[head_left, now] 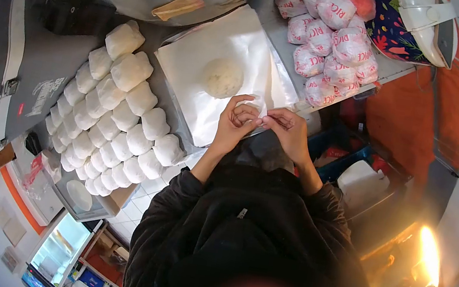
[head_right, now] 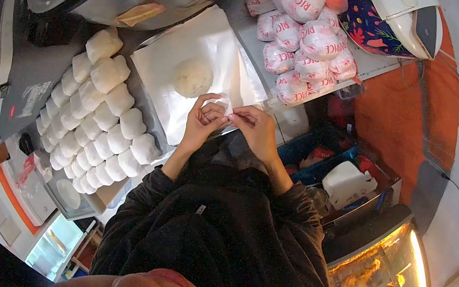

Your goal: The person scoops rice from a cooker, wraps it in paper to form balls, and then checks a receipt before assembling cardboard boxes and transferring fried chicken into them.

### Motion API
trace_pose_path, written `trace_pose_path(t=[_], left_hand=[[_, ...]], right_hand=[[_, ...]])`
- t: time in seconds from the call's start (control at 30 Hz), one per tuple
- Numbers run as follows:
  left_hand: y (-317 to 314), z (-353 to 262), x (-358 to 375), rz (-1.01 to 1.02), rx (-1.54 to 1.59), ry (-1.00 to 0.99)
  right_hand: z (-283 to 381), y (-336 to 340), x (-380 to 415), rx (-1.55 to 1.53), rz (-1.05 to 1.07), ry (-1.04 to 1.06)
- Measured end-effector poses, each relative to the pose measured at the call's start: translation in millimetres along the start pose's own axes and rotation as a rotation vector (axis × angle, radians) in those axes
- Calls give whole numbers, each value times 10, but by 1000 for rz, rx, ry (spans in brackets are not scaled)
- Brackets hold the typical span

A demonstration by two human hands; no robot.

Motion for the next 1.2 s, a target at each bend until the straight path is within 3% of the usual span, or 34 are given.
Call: trace_pose_path(t=[0.4,0.47,0.5,0.57,0.63,0.7,0.77,0.83,0.9,0.93,0.97,1.03,1.1,1.17,1.2], left_hand=[[88,70,26,-33,115,129],[63,106,61,-37,174,166],[48,88,68,-63,141,146],[9,34,64,-82,110,116],[-66,-202,85,-20,-79,-151],[-135,-389,148,-28,-140,-167],[-162,-441,170,18,-391,-125],[-203,-445,141,37,-495,-141],[-281,-427,91,182,-565,-165],[-334,-495,79,238,-497,-14],[-308,-548,68,226,-506,-24],[-225,-746,6,211,-759,-292],[175,-936,-131,31,-928,-481],[449,-1336,-376,-125,-1166,-611],[553,-1487,-522,-160,-1252,-684]], right_hand=[[33,-49,-8,-93,-33,-2],[167,-71,48,77,-127,84],[177,-47,69,77,-129,83],[303,111,130,567,-418,221],[435,217,128,558,-488,259],[554,218,61,544,-550,291],[539,19,-277,310,-137,-8],[818,-283,-760,977,-102,-16],[844,-584,-1299,937,-373,499],[872,-632,-1627,930,-341,563],[925,-699,-1854,919,-309,622],[1088,-653,-2007,881,-215,638],[1284,-539,-1907,852,-123,635],[1462,-481,-1592,804,241,293],[1426,-381,-1585,815,248,294]])
Point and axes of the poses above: each hand's wrist, its own x-axis away from the middle knuckle, its own y-axis out of the back of the hand, z = x × y, the point moved 4 cm from there along -x, towards the middle knuckle, and after that the axes turned 10 degrees about -y, right-handed, at the moved point
